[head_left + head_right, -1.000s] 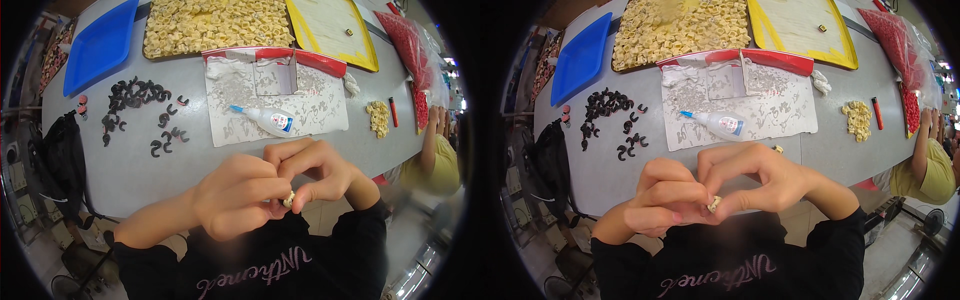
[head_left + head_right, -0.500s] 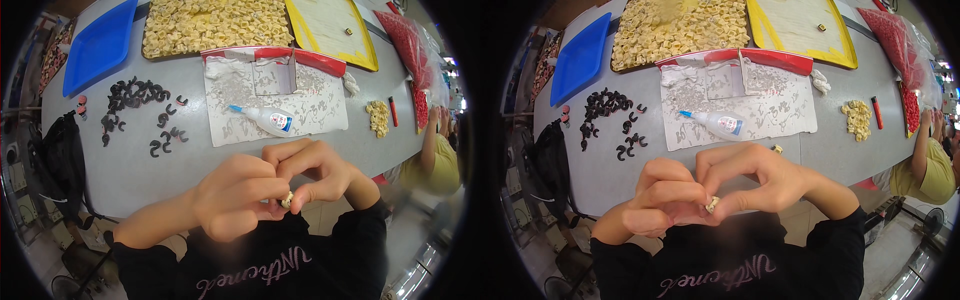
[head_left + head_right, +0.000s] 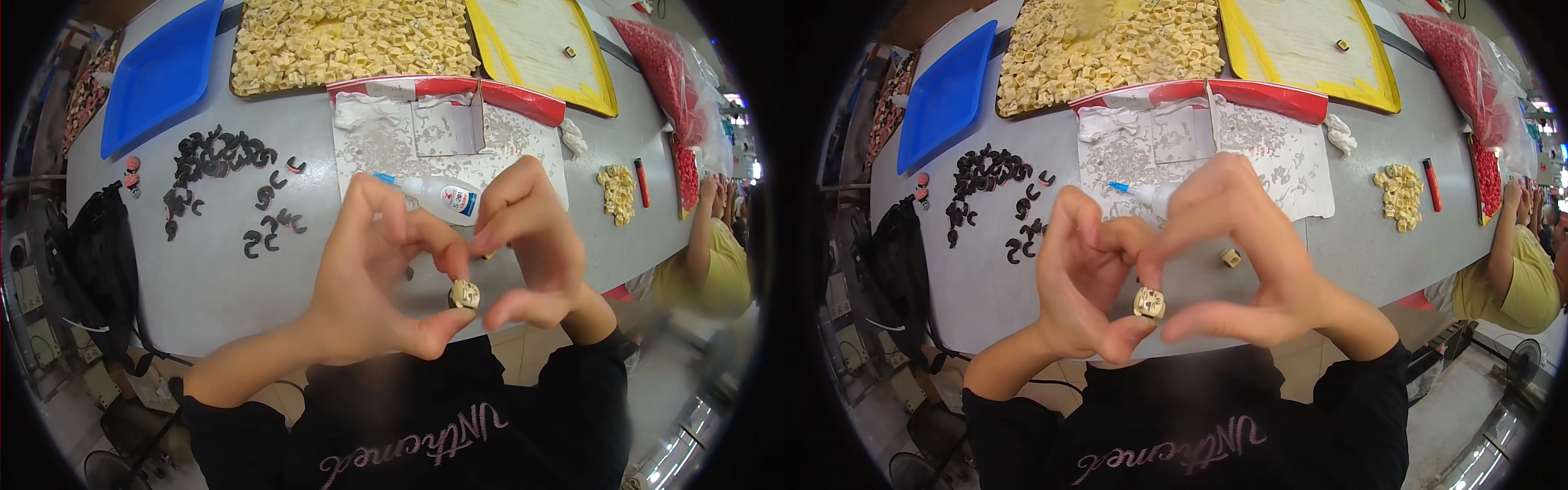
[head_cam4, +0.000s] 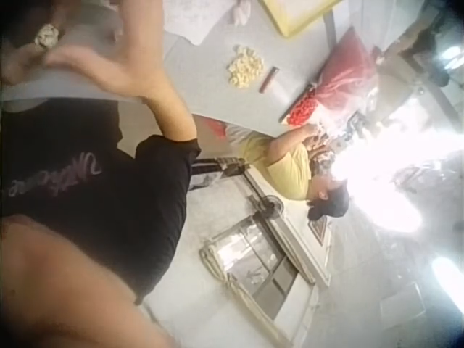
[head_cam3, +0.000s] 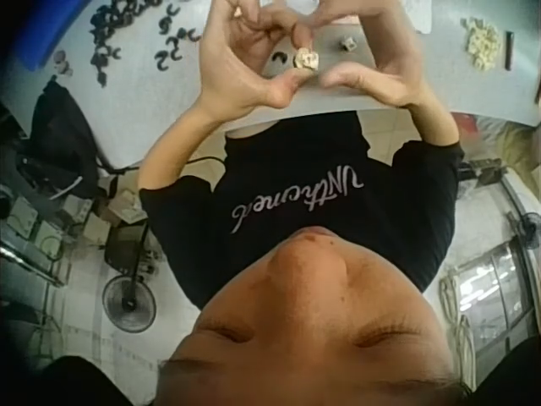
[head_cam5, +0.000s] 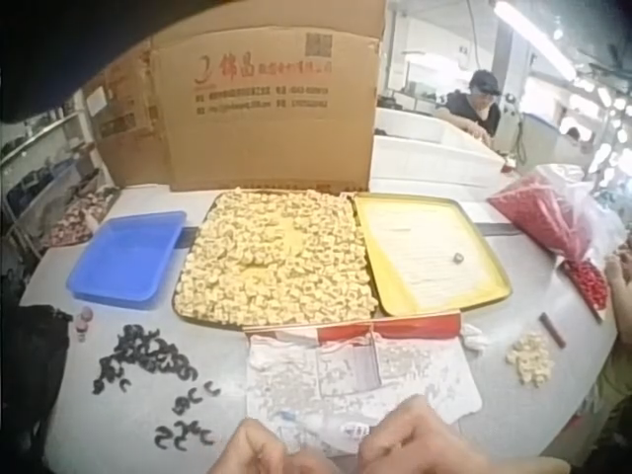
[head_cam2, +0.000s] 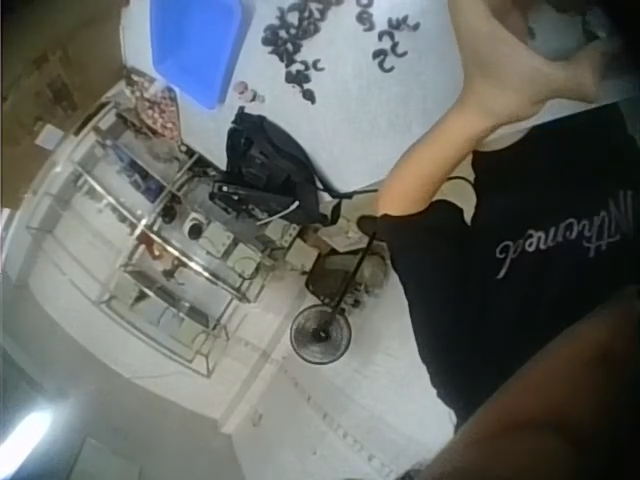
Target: Apply glue to small toy components and assemble them into completed figurines.
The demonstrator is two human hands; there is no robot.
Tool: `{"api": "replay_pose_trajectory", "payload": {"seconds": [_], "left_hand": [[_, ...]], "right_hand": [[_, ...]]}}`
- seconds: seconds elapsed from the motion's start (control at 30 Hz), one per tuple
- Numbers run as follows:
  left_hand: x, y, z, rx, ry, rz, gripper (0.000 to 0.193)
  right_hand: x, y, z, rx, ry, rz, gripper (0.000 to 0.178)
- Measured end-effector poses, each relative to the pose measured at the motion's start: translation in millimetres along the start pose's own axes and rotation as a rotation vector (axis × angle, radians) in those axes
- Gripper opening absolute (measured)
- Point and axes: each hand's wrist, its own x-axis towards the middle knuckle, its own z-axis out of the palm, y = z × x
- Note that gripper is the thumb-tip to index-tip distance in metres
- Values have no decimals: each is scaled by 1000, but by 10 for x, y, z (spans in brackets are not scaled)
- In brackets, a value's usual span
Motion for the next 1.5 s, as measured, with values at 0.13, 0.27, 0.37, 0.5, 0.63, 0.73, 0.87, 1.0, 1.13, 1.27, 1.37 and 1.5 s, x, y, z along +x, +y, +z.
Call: {"api": "replay_pose_trajectory", "payload": {"seconds": [0.13,0.27,0.37,0.5,0.63,0.73,0.87,1.0,1.13,1.27,1.37,1.5], "left_hand": [[-8,-1,50,-237,-22,-156,63],[-11,13,41,-340,-75,-228,60],[4,28,44,-387,-66,-282,57],[9,45,55,-424,-31,-338,54],[9,33,34,-418,-46,-328,53],[22,46,24,-443,-59,-359,53],[25,44,1,-450,-75,-376,53],[26,48,-10,-432,-91,-379,52],[26,51,0,-394,-80,-383,50],[10,65,-1,-369,-68,-384,50],[16,72,18,-365,-55,-412,49],[16,56,51,-390,-36,-430,48]], "right_hand": [[28,8,10,-213,-105,-171,37],[21,33,-1,-291,-152,-264,28],[23,9,-8,-279,-129,-268,26],[17,11,-13,-300,-120,-258,27],[2,36,5,-286,-119,-248,28],[-28,105,16,-322,-96,-296,31],[-15,67,28,-281,-81,-288,29],[-2,63,36,-254,-70,-295,34],[-14,92,40,-294,-65,-300,36],[16,78,62,-224,-68,-298,36],[-3,112,76,-204,-69,-297,34],[-21,107,88,-213,-79,-289,32]]}}
